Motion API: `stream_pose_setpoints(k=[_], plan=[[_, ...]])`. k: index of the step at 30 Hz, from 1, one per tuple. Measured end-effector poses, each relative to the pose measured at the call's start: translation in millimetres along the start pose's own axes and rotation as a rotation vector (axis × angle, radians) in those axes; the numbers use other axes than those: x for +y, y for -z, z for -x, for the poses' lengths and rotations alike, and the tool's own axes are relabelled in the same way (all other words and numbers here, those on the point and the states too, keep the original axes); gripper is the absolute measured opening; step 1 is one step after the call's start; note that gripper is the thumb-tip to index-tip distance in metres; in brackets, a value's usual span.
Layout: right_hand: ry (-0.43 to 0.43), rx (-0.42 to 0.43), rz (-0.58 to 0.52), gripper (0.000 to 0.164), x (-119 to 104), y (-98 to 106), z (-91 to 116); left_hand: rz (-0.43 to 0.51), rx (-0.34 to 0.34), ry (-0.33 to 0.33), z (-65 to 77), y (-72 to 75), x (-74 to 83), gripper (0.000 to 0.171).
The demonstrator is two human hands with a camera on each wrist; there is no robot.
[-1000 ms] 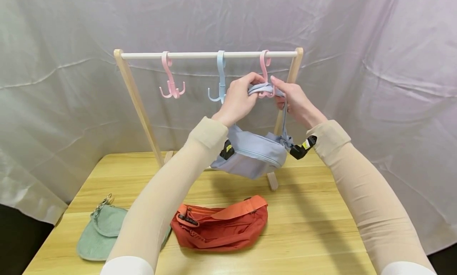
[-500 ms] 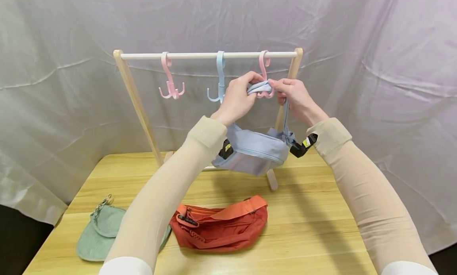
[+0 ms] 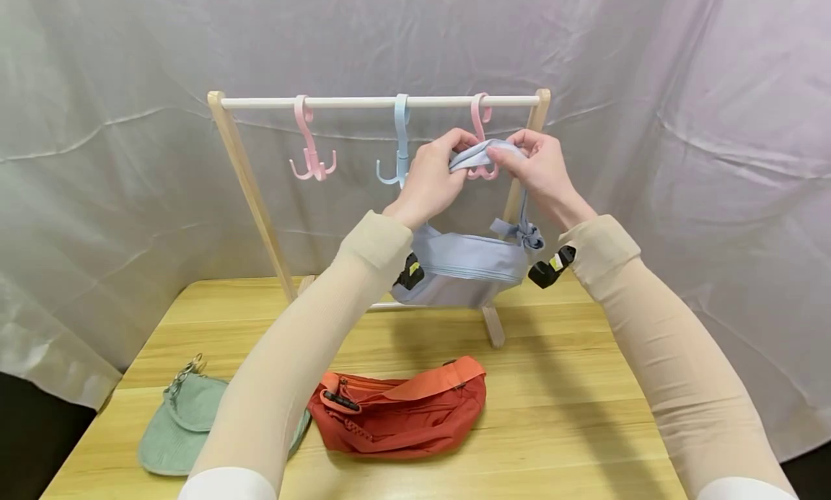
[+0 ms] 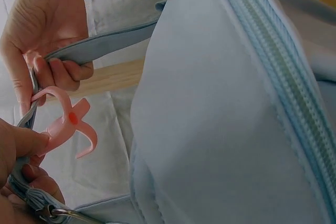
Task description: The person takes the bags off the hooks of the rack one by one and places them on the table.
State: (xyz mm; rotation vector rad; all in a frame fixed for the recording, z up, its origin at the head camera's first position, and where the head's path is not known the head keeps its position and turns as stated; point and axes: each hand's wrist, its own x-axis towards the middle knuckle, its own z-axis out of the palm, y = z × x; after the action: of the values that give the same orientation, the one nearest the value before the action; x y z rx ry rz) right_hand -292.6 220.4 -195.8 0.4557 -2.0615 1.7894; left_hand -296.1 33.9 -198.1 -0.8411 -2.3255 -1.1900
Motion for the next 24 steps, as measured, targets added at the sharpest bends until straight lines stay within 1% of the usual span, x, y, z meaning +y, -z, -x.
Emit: stream_pose_setpoints(k=[4, 8, 13, 20, 24], plan=[[0.083, 0.024, 0.083, 0.023, 0, -1, -1, 0.001, 0.005, 0.007, -0.2, 0.0, 0.7, 0.032], [0.131, 0.027, 0.136, 0.024, 0, 0, 0, -0.003, 0.019, 0.002, 0.3, 0.2, 0.7, 0.031], [0.171, 0.031, 0.171, 0.023, 3, 0, 4, -0.007, 0.024, -0.002, 2.5, -1.2, -0.4, 0.027], [0.195, 0.035, 0.147, 0.024, 8, 2, 12, -0.006, 0.05, -0.042, 4.2, -3.0, -0.8, 0.025], [0.188, 0.023, 0.143, 0.024, 12, 3, 16, 0.01, 0.045, -0.05, 7.6, -1.5, -1.4, 0.026]])
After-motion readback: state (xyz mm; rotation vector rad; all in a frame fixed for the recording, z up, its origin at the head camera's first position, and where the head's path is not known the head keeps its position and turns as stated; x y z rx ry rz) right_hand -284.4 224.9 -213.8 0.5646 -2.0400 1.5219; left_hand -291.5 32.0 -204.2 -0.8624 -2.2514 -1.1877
